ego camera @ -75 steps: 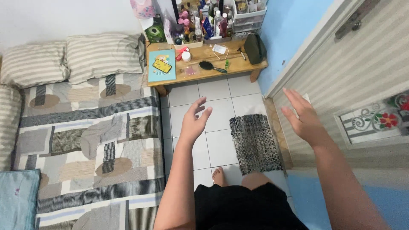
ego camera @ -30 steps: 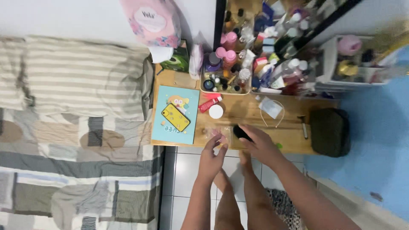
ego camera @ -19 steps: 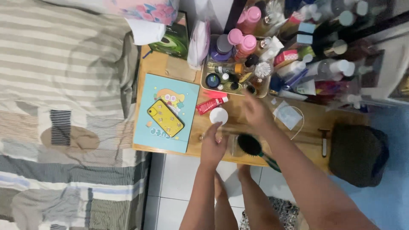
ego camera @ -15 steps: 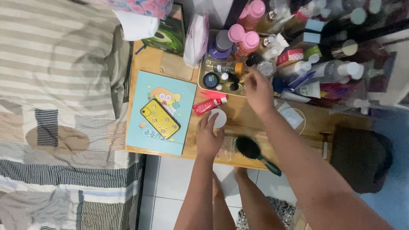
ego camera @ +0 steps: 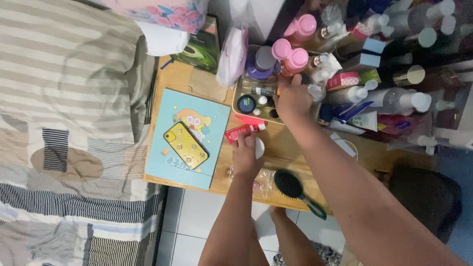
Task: The person is seen cleaning their dresser and then going to another room to turn on the AC and spray room freshener.
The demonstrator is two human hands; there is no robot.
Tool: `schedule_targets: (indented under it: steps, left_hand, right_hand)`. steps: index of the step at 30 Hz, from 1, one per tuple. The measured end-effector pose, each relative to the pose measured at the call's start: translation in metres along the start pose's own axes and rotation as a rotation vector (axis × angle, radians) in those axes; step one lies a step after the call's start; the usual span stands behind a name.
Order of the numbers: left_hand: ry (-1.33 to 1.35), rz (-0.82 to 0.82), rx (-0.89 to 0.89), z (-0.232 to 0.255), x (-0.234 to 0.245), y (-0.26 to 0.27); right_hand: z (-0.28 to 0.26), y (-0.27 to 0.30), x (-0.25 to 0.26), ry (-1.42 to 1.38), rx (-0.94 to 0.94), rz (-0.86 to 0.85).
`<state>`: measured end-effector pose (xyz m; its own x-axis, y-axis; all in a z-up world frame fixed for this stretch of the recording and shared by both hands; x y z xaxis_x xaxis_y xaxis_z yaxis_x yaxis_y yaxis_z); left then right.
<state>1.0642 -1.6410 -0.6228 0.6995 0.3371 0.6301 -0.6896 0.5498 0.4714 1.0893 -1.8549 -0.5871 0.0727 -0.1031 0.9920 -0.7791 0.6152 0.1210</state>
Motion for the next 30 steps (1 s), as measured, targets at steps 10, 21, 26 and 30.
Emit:
schedule_targets:
  steps: [10, 21, 26, 30]
  left_hand:
    - [0.266, 0.476, -0.244, 0.053, 0.082, -0.004]
    - [0.341, 0.466, -0.239, 0.065, 0.092, -0.013]
    - [0.330, 0.513, -0.273, 0.060, 0.092, -0.019]
    - [0.362, 0.523, -0.287, 0.070, 0.100, -0.031]
  right_hand:
    - [0.015, -0.015, -0.055, 0.164, 0.205, 0.139]
    - [-0.006, -0.005, -0.003, -0.032, 0.202, -0.076]
    - [0.007, -0.006, -0.010, -0.313, 0.273, 0.038]
    - [0.018, 0.012, 0.040, -0.462, 0.240, 0.147]
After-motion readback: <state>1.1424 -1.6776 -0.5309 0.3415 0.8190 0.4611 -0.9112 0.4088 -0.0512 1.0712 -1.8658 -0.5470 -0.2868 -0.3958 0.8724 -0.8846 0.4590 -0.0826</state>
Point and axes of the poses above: each hand's wrist, its own y-axis away from the middle knuckle, its own x-axis out of the back of the hand, z = x × y, the point moved 5 cm from there along -y, towards the middle knuckle, and after that the axes turned 9 degrees about y, right-handed, at the moved point
